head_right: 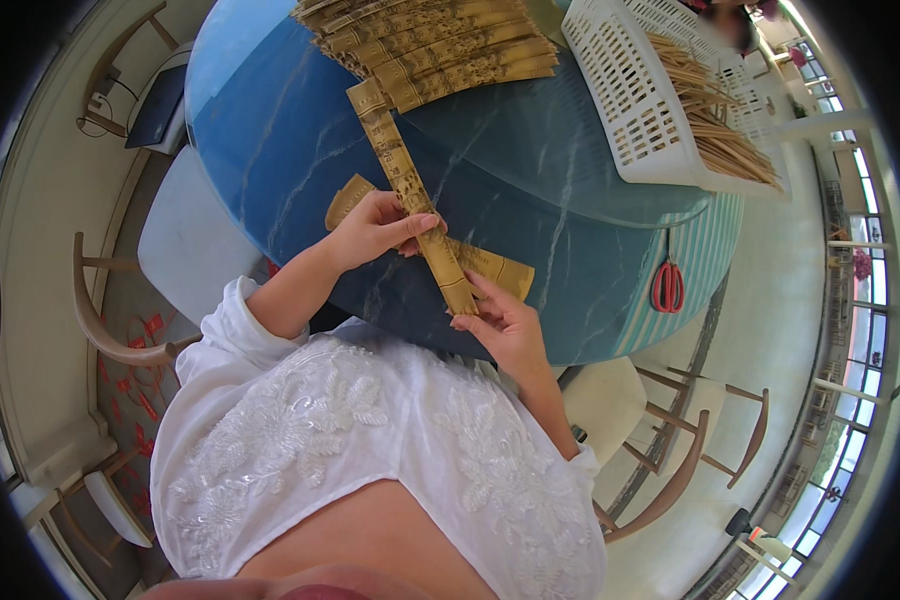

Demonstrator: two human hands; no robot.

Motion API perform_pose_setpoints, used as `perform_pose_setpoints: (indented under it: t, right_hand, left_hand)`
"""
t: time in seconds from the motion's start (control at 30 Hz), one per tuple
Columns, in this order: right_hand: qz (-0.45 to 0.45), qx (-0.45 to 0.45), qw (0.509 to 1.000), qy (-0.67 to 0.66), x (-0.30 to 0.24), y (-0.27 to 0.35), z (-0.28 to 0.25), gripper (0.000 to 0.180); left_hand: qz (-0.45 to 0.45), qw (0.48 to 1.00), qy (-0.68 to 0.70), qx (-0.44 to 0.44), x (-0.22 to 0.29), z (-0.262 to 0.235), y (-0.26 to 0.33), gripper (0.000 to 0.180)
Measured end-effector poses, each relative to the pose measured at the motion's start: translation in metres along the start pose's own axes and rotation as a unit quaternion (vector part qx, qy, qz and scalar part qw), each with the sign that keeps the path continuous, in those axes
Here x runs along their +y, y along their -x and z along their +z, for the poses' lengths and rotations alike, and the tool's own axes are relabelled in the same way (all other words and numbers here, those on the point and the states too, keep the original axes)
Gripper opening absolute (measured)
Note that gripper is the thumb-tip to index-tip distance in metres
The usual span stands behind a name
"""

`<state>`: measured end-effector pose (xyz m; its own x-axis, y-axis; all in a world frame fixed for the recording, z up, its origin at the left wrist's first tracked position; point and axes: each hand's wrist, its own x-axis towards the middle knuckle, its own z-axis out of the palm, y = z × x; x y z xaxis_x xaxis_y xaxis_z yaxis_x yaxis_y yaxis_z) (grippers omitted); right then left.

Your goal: The person assembles a bamboo fan by inserting thin bamboo sticks into slots on a patterned bamboo frame. They repeatedly pick sticks from a white basket, align them with the frame, and press them into place. The person works at a round blue table with a stack of completed frames and a pair of scissors nearby.

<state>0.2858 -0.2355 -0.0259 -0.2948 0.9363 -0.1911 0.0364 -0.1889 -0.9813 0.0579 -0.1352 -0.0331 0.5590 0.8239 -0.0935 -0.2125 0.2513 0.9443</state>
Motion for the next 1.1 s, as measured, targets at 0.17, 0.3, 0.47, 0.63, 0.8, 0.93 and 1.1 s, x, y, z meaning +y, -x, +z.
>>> perform_pose_setpoints:
  t: [0.17,0.3,0.47,0.63,0.8,0.93,1.1]
  right_hand:
    - [-0.001,0.052,0.998,-0.044,0.004,0.001,-0.022,0.033]
    - [-0.020,0.102,0.991,-0.079,0.004,0.003,-0.043,0.024]
    - [-0.049,0.172,0.975,-0.129,0.009,0.009,-0.072,0.023]
    - [-0.112,0.226,0.949,-0.188,0.016,-0.005,-0.068,0.024]
    - [-0.143,0.335,0.931,-0.034,0.038,-0.020,-0.070,0.024]
    - [-0.144,0.307,0.940,0.045,0.040,-0.019,-0.060,0.023]
    - [-0.146,0.291,0.944,0.056,0.039,-0.021,-0.062,0.022]
  left_hand:
    - [0.044,0.998,-0.042,0.011,-0.005,0.001,0.001,0.030]
    - [0.116,0.991,0.035,0.060,0.005,-0.001,0.004,0.030]
    - [0.133,0.973,0.065,0.180,0.011,-0.033,0.017,0.022]
    - [0.097,0.984,0.005,0.151,0.039,-0.043,0.031,0.016]
    - [0.169,0.955,-0.008,0.243,0.081,-0.062,0.022,0.016]
    - [0.234,0.915,0.022,0.328,0.112,-0.097,-0.006,0.014]
    - [0.237,0.882,0.052,0.403,0.128,-0.127,-0.052,0.015]
